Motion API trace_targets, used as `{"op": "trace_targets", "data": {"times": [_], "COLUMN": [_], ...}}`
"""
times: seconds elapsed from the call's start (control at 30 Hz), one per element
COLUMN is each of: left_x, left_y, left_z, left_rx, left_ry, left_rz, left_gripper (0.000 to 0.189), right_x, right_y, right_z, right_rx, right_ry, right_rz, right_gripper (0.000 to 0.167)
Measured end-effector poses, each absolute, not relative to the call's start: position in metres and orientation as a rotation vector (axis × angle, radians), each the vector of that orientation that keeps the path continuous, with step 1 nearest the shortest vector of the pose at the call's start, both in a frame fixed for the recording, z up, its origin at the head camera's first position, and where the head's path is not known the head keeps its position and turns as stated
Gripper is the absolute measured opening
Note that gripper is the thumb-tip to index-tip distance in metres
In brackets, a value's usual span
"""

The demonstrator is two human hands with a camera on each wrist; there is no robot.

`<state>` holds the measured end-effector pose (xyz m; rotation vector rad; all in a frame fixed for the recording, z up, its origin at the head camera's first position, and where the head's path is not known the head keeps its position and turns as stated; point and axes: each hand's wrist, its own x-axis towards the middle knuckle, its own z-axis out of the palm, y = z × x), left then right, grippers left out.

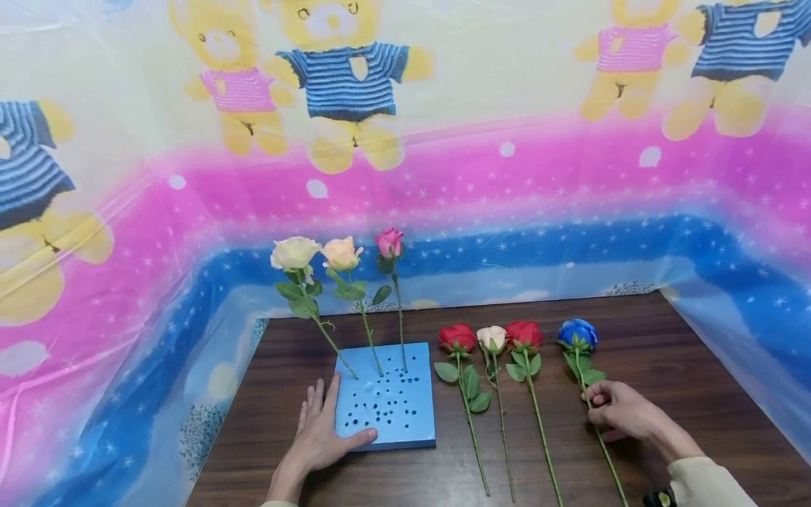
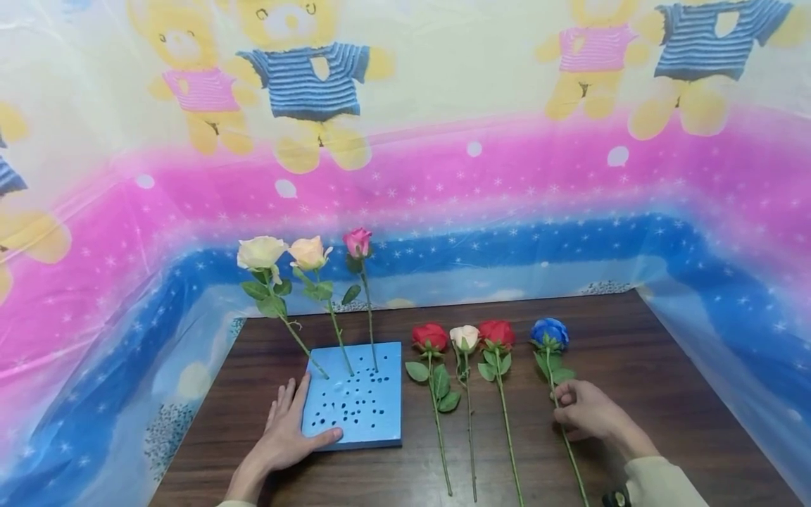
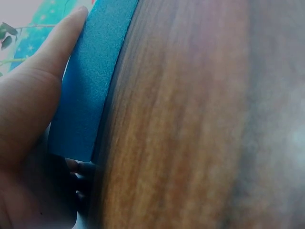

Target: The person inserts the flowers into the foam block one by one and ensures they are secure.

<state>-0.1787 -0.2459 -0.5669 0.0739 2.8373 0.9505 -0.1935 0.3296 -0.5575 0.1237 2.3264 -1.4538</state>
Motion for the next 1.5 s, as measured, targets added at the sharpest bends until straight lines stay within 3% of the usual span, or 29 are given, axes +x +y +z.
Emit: {"op": "trace_targets", "data": {"times": [0.33, 0.83, 1.1, 1.5], "left_x": [-0.178, -0.178, -0.178, -0.176], "left_y": [-0.246, -0.247, -0.246, -0.244], "left_z": [-0.566, -0.570, -0.566, -0.566], "left_rx": [0.072, 0.068, 0.076, 0.066], "left_ry": [2.837, 2.830, 2.851, 2.859], "left_rz": [0.940, 0.941, 0.950, 0.917], "left_gripper": [0.138, 0.138, 0.137, 0.138], "right_x": [-0.191, -0.201, -0.211, -0.210], "right_y": [0.339, 0.371, 0.375, 0.378], "right_z": [-0.554, -0.557, -0.547, -0.551], "right_rx": [0.091, 0.024, -0.180, -0.342], "right_ry": [2.241, 2.122, 2.055, 2.095], "right_rz": [-1.519, -1.643, -1.768, -1.854], "right_gripper": [0.035, 0.051, 0.037, 0.058]}}
